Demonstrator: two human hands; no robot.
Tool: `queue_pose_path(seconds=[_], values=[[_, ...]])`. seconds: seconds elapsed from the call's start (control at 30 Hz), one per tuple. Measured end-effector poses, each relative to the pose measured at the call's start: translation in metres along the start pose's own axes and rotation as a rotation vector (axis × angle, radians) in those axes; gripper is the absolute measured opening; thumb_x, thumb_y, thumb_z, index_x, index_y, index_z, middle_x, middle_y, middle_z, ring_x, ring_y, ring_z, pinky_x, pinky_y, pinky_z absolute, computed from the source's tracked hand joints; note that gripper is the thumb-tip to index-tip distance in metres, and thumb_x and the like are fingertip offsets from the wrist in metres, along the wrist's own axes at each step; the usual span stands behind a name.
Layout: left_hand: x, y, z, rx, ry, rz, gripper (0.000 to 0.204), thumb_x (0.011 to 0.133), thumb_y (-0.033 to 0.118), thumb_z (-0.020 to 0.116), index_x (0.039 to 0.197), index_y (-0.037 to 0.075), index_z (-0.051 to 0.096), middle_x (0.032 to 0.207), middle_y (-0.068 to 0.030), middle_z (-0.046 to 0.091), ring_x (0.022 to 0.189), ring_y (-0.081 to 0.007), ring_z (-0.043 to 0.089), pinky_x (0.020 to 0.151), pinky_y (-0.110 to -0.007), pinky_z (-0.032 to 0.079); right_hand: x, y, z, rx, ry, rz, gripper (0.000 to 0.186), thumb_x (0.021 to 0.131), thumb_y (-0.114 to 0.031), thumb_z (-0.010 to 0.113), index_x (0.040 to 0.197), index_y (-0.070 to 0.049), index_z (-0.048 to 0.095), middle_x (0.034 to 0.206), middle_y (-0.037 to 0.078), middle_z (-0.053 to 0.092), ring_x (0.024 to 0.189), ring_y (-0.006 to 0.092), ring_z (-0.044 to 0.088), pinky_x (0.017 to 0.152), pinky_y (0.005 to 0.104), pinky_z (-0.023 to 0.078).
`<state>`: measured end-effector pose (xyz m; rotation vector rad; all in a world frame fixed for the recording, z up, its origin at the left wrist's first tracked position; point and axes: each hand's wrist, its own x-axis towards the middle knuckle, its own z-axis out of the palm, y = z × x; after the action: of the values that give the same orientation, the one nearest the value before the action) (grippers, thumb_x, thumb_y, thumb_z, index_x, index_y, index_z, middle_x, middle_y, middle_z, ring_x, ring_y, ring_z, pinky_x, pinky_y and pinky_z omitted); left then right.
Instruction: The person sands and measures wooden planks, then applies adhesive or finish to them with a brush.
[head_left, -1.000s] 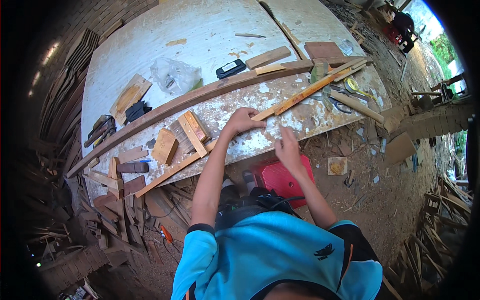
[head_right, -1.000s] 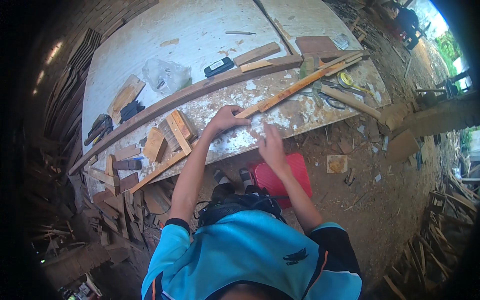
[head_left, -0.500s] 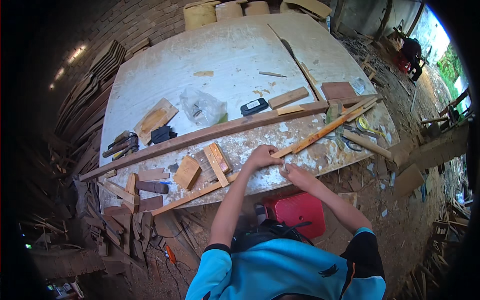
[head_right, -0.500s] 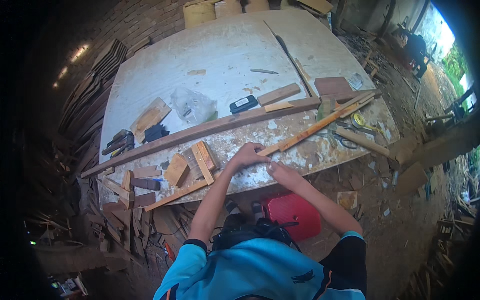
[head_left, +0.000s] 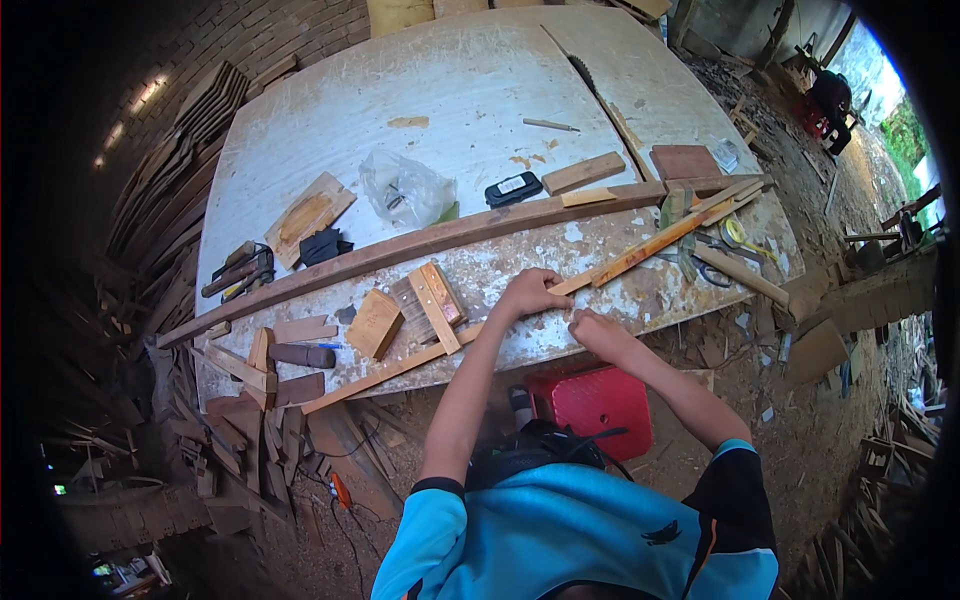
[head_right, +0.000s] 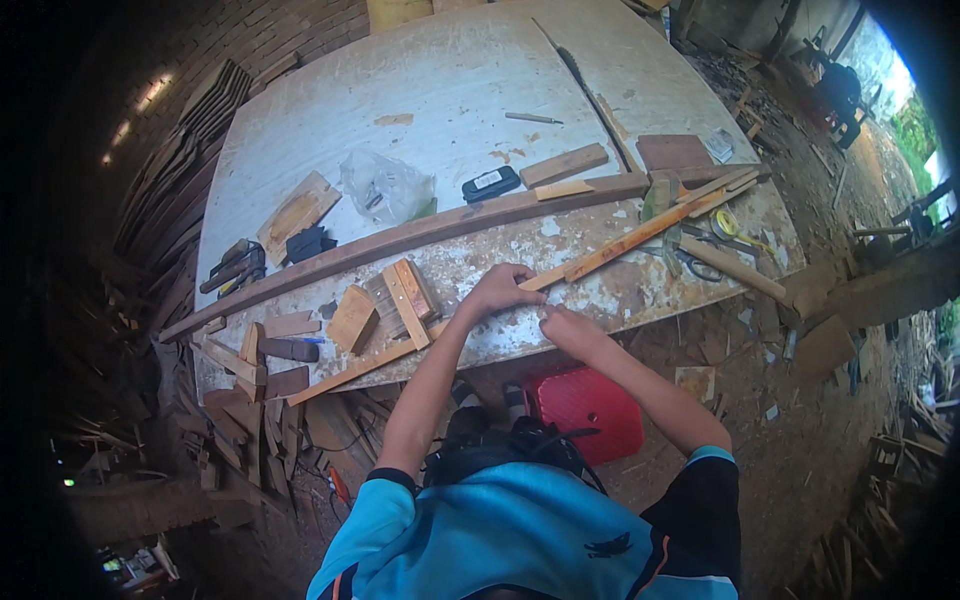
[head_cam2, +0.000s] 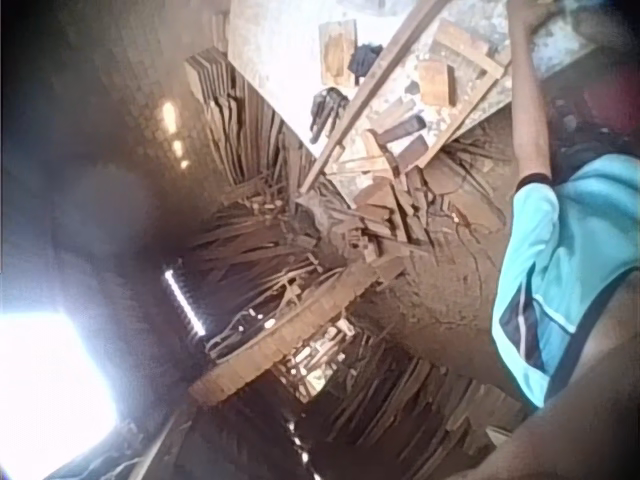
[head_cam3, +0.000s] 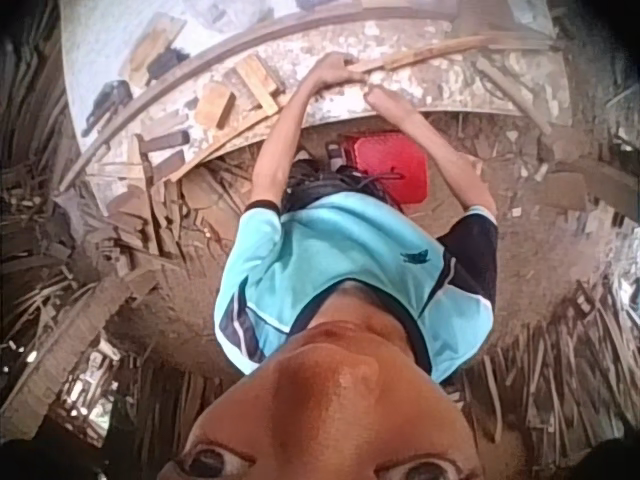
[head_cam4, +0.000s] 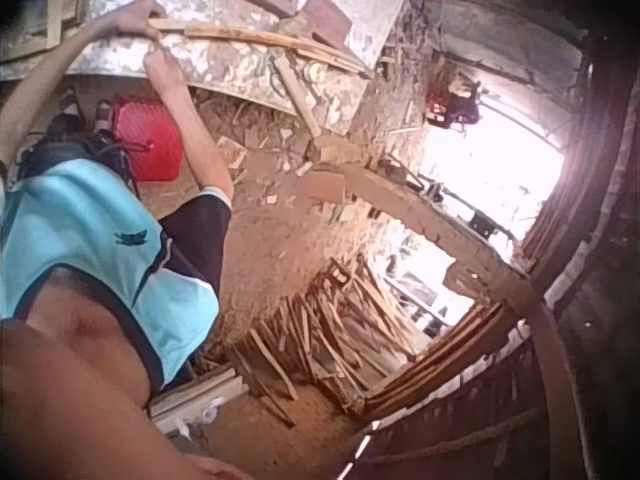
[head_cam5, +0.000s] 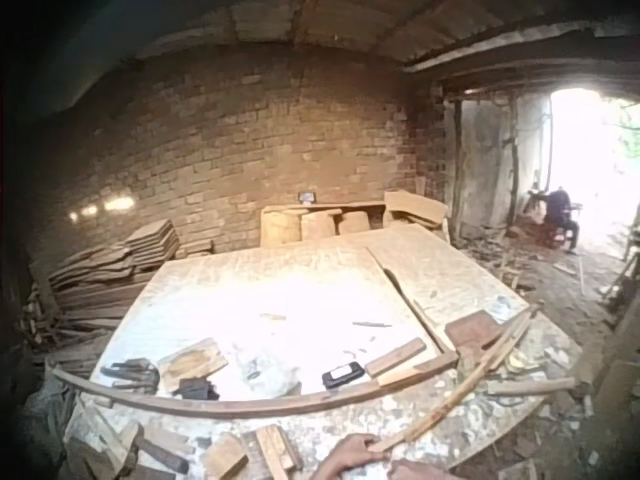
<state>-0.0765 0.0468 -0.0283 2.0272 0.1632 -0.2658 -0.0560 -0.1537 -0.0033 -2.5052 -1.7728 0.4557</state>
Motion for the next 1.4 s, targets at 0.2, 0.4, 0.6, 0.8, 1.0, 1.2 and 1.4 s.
queue_pose_path(seconds=[0.2,0.4,0.6,0.8,1.0,1.2,1.4], values=[[0.000,0.000,0.003,0.034,0.021,0.013,0.043,0.061,0.038,0.079,0.090,0.007,0.070,0.083,-0.0119,0.068,0.074,-0.0217,0.063,0.071,-0.032,0.048,0.002,0.002,0.018,0.042,0.140,0.036,0.011,0.080,-0.003,0.049,0.084,0.002,0.057,0.089,0.018,0.058,0.091,0.0324,0.060,0.078,0.0403,0.050],[0.003,-0.002,0.000,0.002,-0.058,-0.017,0.040,0.062,0.039,0.076,0.093,0.014,0.071,0.080,-0.0099,0.068,0.073,-0.0216,0.063,0.071,-0.032,0.048,0.002,0.025,0.003,0.429,0.322,0.153,0.010,0.078,-0.007,0.058,0.081,0.002,0.059,0.078,0.014,0.060,0.076,0.0240,0.061,0.067,0.0368,0.049],[0.002,0.000,0.001,0.035,-0.049,-0.064,0.041,0.062,0.038,0.076,0.098,0.017,0.072,0.081,-0.0100,0.069,0.074,-0.0219,0.064,0.072,-0.032,0.049,0.007,0.068,-0.039,0.614,0.596,0.295,0.012,0.081,-0.007,0.059,0.085,0.003,0.063,0.076,0.014,0.063,0.068,0.0195,0.061,0.062,0.0328,0.046],[0.000,0.005,-0.002,0.028,-0.053,-0.066,0.041,0.062,0.038,0.076,0.097,0.017,0.072,0.082,-0.0097,0.069,0.074,-0.0220,0.064,0.072,-0.032,0.049,0.015,0.082,-0.047,0.453,0.484,0.123,0.013,0.080,-0.004,0.058,0.088,0.004,0.063,0.084,0.017,0.060,0.081,0.0318,0.059,0.073,0.0364,0.046],[-0.001,0.007,-0.002,0.009,-0.051,-0.064,0.041,0.063,0.032,0.078,0.098,0.011,0.071,0.082,-0.0087,0.069,0.072,-0.0177,0.063,0.070,-0.029,0.049,0.011,0.077,-0.048,0.400,0.454,-0.022,0.013,0.076,0.000,0.059,0.089,0.003,0.063,0.086,0.014,0.057,0.085,0.0317,0.058,0.074,0.0368,0.047],[0.000,0.006,-0.002,0.024,-0.052,-0.067,0.039,0.062,0.036,0.077,0.095,0.016,0.072,0.082,-0.0085,0.069,0.074,-0.0209,0.064,0.072,-0.031,0.049,0.011,0.068,-0.045,0.405,0.531,-0.008,0.013,0.078,0.000,0.059,0.090,0.004,0.062,0.089,0.015,0.059,0.084,0.0314,0.058,0.076,0.0365,0.047],[-0.001,0.005,-0.002,0.001,-0.045,-0.066,0.039,0.062,0.035,0.076,0.095,0.016,0.072,0.082,-0.0085,0.069,0.074,-0.0205,0.064,0.071,-0.032,0.048,-0.002,0.065,-0.034,0.392,0.747,0.056,0.021,0.076,0.002,0.060,0.097,0.003,0.062,0.095,0.016,0.060,0.088,0.0323,0.057,0.080,0.0373,0.046]])
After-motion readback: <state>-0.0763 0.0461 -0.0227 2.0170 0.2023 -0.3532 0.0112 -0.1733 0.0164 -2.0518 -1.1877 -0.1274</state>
